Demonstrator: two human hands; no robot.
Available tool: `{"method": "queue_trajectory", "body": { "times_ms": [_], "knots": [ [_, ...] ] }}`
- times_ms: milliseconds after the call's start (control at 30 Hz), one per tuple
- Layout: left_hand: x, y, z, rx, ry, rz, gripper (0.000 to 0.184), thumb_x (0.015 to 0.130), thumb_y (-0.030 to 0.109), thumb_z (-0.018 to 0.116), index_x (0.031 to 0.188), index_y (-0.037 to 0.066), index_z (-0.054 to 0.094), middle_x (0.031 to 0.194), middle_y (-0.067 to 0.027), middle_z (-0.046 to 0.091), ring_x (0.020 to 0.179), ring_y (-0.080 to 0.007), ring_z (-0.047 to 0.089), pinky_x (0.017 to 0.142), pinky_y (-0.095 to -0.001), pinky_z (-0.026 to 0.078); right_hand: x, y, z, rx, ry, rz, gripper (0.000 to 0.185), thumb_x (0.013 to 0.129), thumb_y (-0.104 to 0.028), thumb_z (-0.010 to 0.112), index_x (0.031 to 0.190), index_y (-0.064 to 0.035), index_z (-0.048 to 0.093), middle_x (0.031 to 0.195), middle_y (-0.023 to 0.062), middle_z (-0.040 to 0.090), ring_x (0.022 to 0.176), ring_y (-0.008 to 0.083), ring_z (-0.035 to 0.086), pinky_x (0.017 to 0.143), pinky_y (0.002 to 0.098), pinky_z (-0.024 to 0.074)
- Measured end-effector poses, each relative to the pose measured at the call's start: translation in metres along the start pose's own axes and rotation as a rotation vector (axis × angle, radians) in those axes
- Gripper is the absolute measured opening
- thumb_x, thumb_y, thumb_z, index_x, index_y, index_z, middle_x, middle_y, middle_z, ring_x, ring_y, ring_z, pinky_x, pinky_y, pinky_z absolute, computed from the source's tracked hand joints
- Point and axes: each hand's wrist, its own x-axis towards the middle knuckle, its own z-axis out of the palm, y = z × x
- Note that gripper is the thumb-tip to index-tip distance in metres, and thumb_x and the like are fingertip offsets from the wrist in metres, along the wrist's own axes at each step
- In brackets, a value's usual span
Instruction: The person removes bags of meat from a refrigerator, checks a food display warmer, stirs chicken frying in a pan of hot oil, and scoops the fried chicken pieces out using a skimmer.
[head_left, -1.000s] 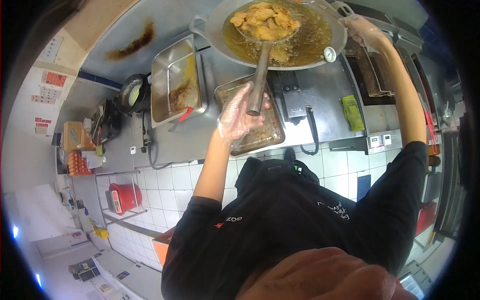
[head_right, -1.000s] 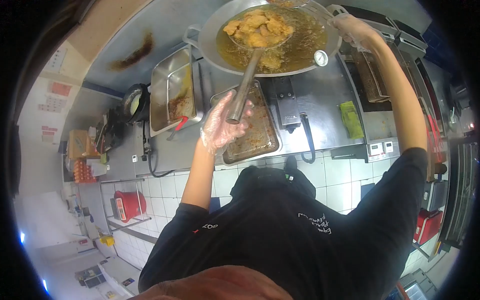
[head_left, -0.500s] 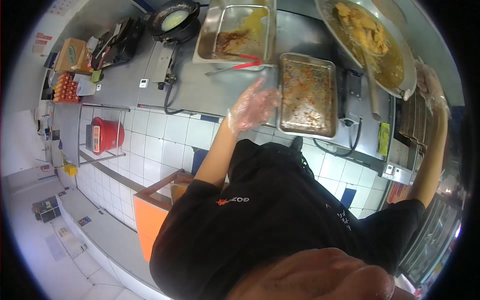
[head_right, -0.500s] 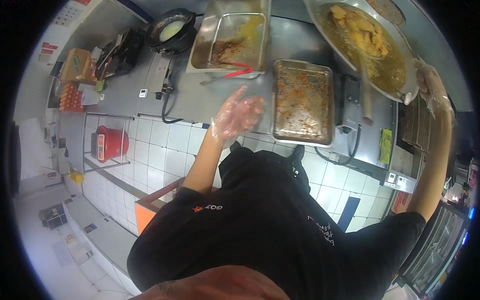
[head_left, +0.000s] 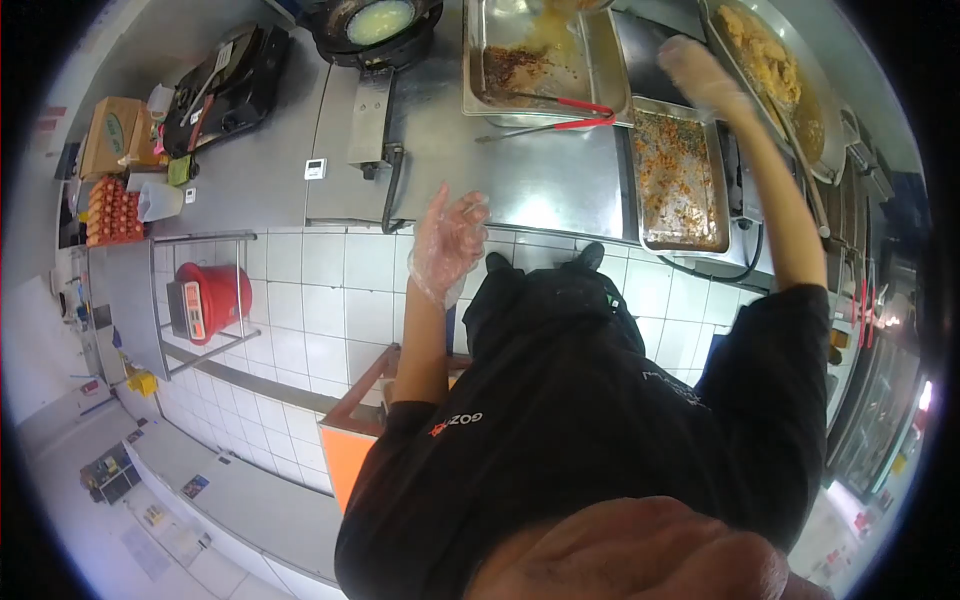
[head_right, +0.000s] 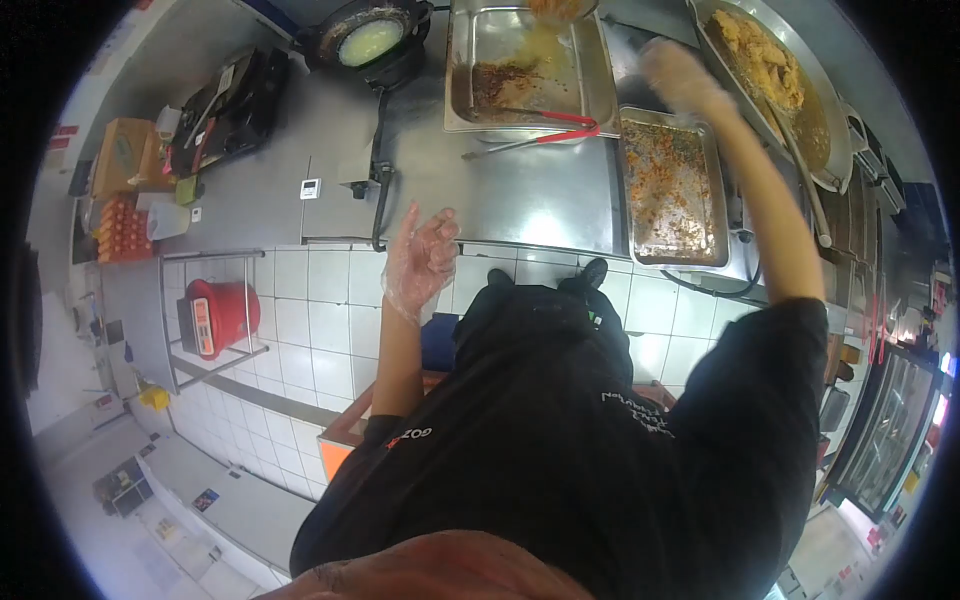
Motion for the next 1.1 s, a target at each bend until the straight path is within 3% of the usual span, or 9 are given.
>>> {"method": "queue_trajectory", "body": {
  "times_ms": [33,67,167,533,667,867,933,1033,1100],
  "knots": [
    [0.001,0.002,-0.012,-0.044,-0.041,-0.020,0.053,0.103,0.056,0.051,0.118,0.006,0.062,0.089,-0.0031,0.062,0.057,-0.0123,0.052,0.046,-0.0238,0.044,0.002,-0.008,0.027,-0.243,-0.015,-0.142,0.026,0.100,-0.020,0.055,0.115,-0.0007,0.063,0.089,0.0164,0.069,0.077,0.0369,0.068,0.071,0.0426,0.0568],
    [-0.001,0.005,-0.019,-0.089,-0.080,-0.039,0.052,0.102,0.057,0.052,0.115,0.008,0.064,0.089,-0.0029,0.066,0.058,-0.0142,0.056,0.048,-0.0265,0.046,0.005,-0.056,0.029,-0.332,-0.350,0.202,0.022,0.100,-0.014,0.052,0.112,0.0024,0.062,0.098,0.0248,0.072,0.090,0.0428,0.072,0.080,0.0465,0.0591],
    [-0.009,0.006,-0.016,-0.095,-0.090,-0.009,0.050,0.106,0.051,0.050,0.120,0.003,0.059,0.088,-0.0029,0.055,0.057,-0.0107,0.048,0.046,-0.0218,0.044,0.007,-0.081,0.057,-0.199,-0.471,0.332,0.019,0.098,-0.006,0.051,0.110,0.0071,0.059,0.105,0.0300,0.071,0.101,0.0411,0.072,0.085,0.0475,0.0591],
    [0.011,0.028,-0.029,-0.043,-0.133,-0.163,0.043,0.103,0.050,0.055,0.115,0.009,0.063,0.089,-0.0047,0.066,0.058,-0.0162,0.061,0.047,-0.0251,0.047,-0.022,-0.105,0.058,-0.247,-0.608,0.283,0.028,0.099,-0.015,0.049,0.109,0.0059,0.065,0.105,0.0280,0.072,0.099,0.0398,0.073,0.084,0.0446,0.0599],
    [0.037,0.018,-0.006,0.290,-0.065,-0.137,0.040,0.104,0.046,0.055,0.120,0.009,0.059,0.092,-0.0064,0.065,0.060,-0.0168,0.063,0.048,-0.0251,0.050,-0.037,-0.120,0.052,0.079,-0.431,0.695,0.037,0.101,-0.018,0.043,0.123,0.0096,0.058,0.108,0.0309,0.070,0.102,0.0460,0.070,0.091,0.0498,0.0561],
    [0.077,-0.008,0.052,0.602,-0.274,-0.310,0.037,0.106,0.041,0.054,0.125,0.009,0.054,0.097,-0.0096,0.064,0.067,-0.0181,0.067,0.053,-0.0269,0.054,-0.059,-0.137,0.039,0.468,-0.093,0.742,0.042,0.102,-0.027,0.047,0.128,0.0044,0.058,0.116,0.0323,0.067,0.114,0.0439,0.065,0.097,0.0459,0.0521],
    [0.085,-0.017,0.073,0.685,-0.323,-0.329,0.037,0.106,0.040,0.054,0.125,0.008,0.054,0.096,-0.0101,0.063,0.070,-0.0189,0.068,0.057,-0.0278,0.056,-0.053,-0.141,0.020,0.574,-0.015,0.747,0.041,0.103,-0.031,0.051,0.124,0.0033,0.060,0.115,0.0292,0.069,0.112,0.0384,0.067,0.098,0.0426,0.0510],
    [0.088,-0.036,0.098,0.903,-0.372,-0.332,0.040,0.105,0.041,0.055,0.127,0.007,0.054,0.098,-0.0107,0.064,0.071,-0.0190,0.068,0.058,-0.0271,0.056,-0.043,-0.147,-0.025,1.098,0.049,0.781,0.033,0.104,-0.034,0.057,0.117,-0.0041,0.060,0.076,0.0015,0.058,0.056,0.0091,0.051,0.051,0.0276,0.0441],
    [0.094,-0.049,0.109,1.009,-0.396,-0.331,0.042,0.106,0.044,0.051,0.129,0.009,0.055,0.100,-0.0083,0.064,0.076,-0.0191,0.069,0.065,-0.0300,0.057,-0.040,-0.136,-0.037,1.243,0.056,0.749,0.030,0.105,-0.032,0.057,0.113,-0.0039,0.061,0.069,0.0002,0.054,0.051,0.0080,0.047,0.048,0.0264,0.0399]
  ]
}}
